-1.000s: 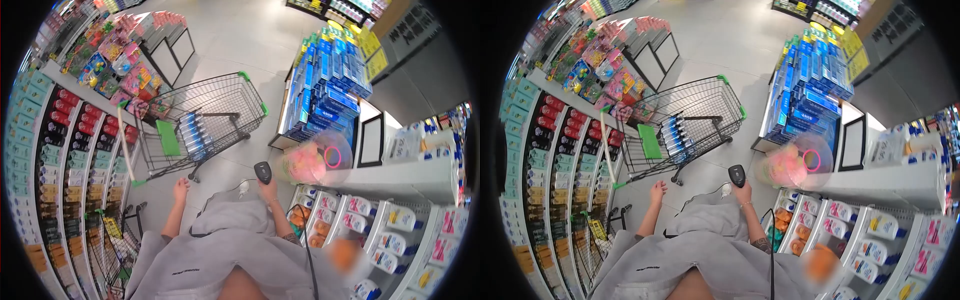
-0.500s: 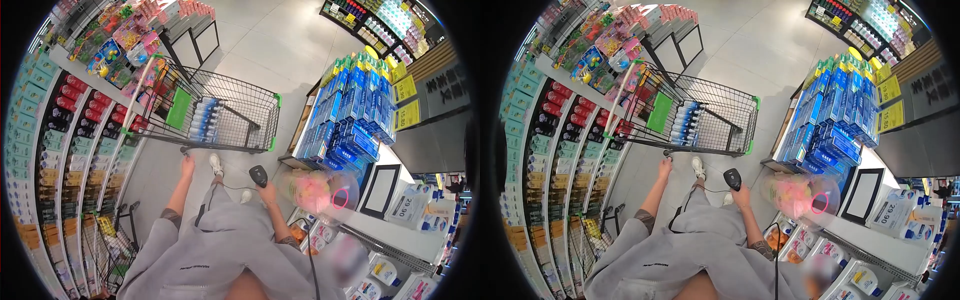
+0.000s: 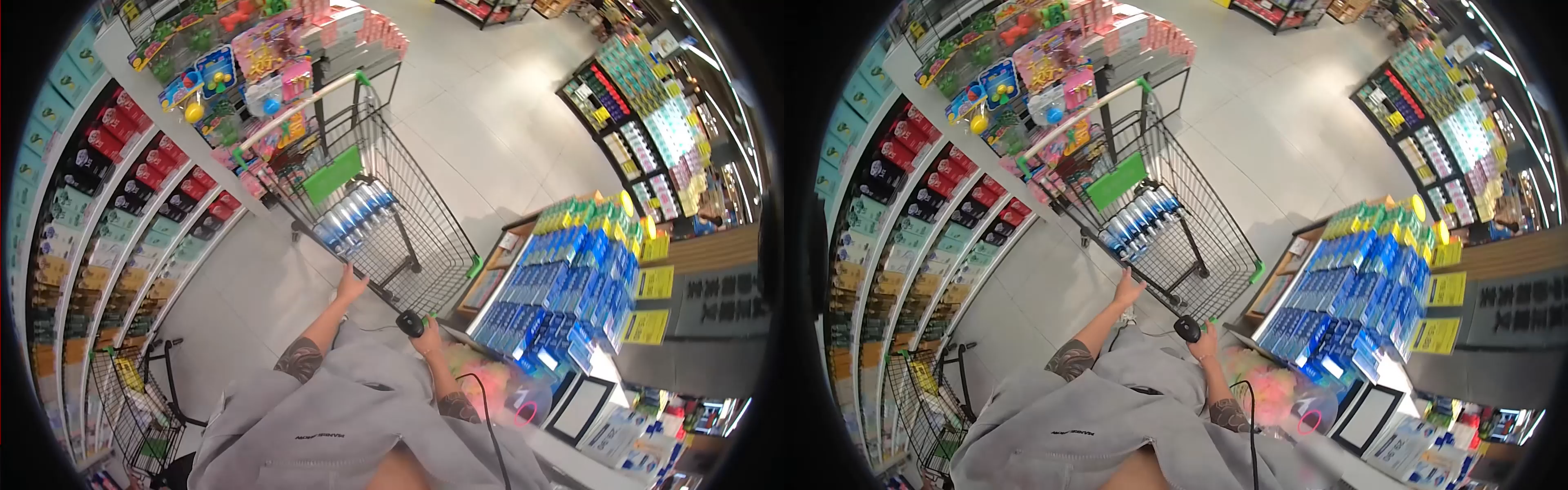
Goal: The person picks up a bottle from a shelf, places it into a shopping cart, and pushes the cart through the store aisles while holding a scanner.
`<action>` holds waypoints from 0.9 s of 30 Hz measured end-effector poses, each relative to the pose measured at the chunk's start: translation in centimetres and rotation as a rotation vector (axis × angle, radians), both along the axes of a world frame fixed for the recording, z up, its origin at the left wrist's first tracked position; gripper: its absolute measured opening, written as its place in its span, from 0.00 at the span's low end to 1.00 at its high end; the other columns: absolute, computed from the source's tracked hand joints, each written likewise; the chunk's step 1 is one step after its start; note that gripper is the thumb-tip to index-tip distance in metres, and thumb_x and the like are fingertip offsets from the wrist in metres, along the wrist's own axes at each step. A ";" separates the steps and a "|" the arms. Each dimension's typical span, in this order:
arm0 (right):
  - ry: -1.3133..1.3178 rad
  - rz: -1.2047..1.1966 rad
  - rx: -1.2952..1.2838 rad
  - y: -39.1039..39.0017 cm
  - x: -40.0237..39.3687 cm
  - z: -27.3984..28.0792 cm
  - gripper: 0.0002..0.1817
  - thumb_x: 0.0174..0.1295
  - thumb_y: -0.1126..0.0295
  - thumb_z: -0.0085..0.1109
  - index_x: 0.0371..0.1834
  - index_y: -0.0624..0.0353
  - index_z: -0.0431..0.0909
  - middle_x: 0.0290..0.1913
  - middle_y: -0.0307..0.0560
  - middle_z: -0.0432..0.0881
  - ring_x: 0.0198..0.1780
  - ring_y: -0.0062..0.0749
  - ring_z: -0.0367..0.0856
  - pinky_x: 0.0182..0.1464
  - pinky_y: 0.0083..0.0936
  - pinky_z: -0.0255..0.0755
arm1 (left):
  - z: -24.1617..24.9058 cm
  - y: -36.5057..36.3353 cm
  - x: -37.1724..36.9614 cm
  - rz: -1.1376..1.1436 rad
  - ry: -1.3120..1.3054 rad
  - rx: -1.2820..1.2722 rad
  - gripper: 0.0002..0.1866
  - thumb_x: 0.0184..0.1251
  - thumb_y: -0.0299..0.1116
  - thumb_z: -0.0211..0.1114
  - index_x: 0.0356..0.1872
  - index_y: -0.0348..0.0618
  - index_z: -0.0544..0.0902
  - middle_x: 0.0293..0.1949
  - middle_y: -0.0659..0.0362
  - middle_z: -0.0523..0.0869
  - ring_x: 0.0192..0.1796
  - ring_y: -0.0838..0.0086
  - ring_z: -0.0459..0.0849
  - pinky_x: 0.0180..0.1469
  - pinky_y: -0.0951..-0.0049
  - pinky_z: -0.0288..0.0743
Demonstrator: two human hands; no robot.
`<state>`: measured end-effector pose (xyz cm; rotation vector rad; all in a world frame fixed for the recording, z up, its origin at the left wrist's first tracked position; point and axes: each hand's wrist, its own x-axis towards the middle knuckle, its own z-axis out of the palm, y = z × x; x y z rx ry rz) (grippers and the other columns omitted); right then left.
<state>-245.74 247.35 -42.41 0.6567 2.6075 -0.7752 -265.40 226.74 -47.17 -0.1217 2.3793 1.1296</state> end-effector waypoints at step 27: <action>-0.254 0.099 -0.074 7.8 -3.8 -10.3 0.26 0.53 0.53 0.57 0.56 0.47 0.75 0.60 0.47 0.74 0.72 0.53 0.49 0.74 0.37 0.44 | 4.1 9.3 -8.2 -0.939 -0.074 -0.225 0.46 0.45 0.42 0.67 0.69 0.44 0.58 0.71 0.35 0.44 0.73 0.48 0.47 0.71 0.55 0.49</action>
